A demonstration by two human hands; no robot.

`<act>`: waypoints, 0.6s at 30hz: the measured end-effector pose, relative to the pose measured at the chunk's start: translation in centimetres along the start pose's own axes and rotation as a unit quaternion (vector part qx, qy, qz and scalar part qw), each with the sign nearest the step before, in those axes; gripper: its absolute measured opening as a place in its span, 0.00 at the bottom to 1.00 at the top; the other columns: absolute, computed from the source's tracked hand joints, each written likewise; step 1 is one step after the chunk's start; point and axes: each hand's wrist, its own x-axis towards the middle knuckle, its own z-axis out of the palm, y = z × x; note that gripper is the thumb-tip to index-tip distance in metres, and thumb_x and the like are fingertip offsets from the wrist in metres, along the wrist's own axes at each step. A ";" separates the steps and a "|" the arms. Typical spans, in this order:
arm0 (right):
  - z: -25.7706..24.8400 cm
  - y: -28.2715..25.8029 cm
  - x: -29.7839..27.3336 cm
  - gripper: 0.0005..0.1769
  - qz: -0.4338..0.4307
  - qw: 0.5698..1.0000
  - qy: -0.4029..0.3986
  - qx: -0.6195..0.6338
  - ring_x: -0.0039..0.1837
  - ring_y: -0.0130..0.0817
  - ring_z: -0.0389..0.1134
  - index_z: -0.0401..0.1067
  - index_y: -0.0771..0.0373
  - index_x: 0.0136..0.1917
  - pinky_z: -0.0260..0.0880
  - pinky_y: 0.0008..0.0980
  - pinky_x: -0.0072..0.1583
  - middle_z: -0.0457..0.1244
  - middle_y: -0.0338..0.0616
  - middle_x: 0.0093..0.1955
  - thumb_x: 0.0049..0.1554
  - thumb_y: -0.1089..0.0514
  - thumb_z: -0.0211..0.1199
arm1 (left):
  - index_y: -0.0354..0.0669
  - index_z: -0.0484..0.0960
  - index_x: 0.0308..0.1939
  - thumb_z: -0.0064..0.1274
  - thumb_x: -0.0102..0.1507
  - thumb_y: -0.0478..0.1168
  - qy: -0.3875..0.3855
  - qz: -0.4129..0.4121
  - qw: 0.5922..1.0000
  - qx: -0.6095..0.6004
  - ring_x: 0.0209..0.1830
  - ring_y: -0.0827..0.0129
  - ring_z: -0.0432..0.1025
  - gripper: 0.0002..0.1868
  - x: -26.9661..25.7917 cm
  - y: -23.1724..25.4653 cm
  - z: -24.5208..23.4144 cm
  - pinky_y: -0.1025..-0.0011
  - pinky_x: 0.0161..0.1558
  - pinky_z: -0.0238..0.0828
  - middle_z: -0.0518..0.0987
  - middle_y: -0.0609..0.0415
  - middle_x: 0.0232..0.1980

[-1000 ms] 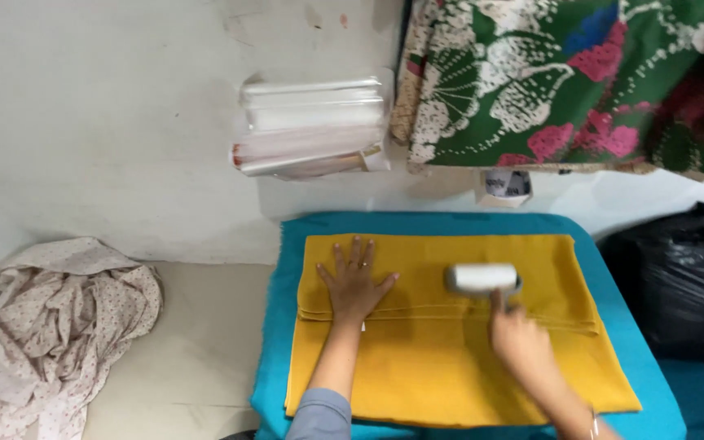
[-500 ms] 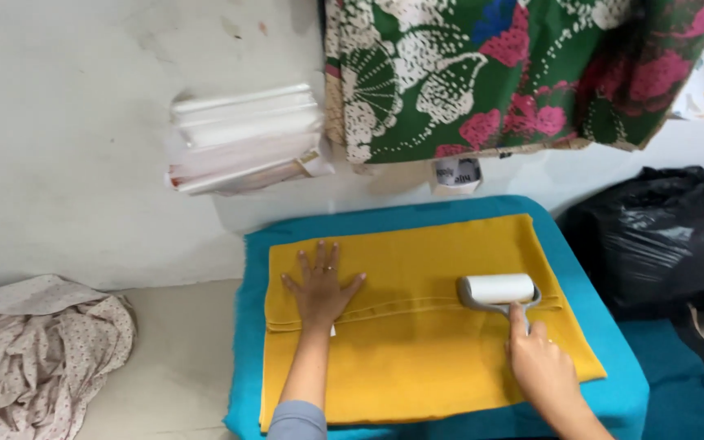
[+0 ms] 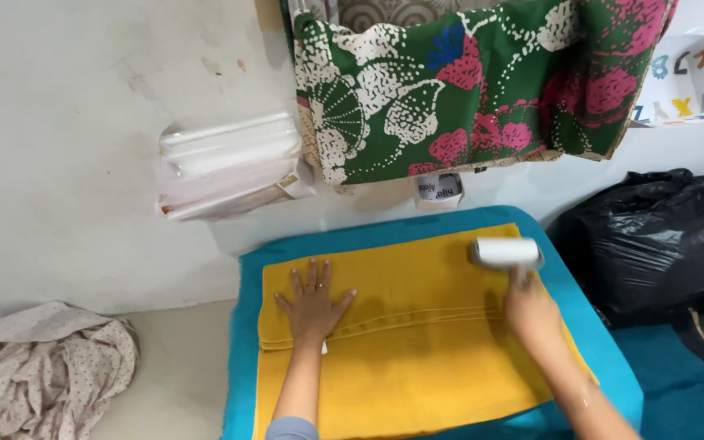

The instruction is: A person uses a lint roller to clean a yellow garment on a blue mat and then folds it.

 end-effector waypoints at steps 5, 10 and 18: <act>-6.3 5.6 -9.1 0.43 0.046 0.898 -0.403 0.174 0.54 0.50 0.75 0.45 0.52 0.84 0.77 0.46 0.55 0.66 0.48 0.61 0.58 0.49 0.50 | 0.63 0.39 0.82 0.29 0.63 0.77 0.072 0.002 0.994 0.086 0.84 0.48 0.32 0.49 1.3 -1.3 4.4 0.22 0.68 0.30 0.35 0.59 0.86; -10.4 10.6 -6.6 0.34 -0.041 0.918 -0.283 0.274 0.57 0.37 0.76 0.59 0.47 0.78 0.80 0.36 0.52 0.67 0.37 0.67 0.58 0.48 0.55 | 0.46 0.46 0.81 0.47 0.64 0.67 0.130 0.052 0.990 0.035 0.82 0.43 0.34 0.51 -9.3 -2.9 4.1 0.24 0.68 0.27 0.40 0.46 0.84; -17.4 -4.3 1.3 0.25 -0.332 0.711 -0.333 0.523 0.56 0.38 0.75 0.67 0.42 0.68 0.76 0.39 0.52 0.70 0.32 0.62 0.56 0.49 0.59 | 0.47 0.52 0.79 0.49 0.62 0.68 0.186 -0.081 0.979 0.003 0.81 0.41 0.40 0.50 -23.4 -8.2 7.5 0.26 0.67 0.32 0.44 0.53 0.85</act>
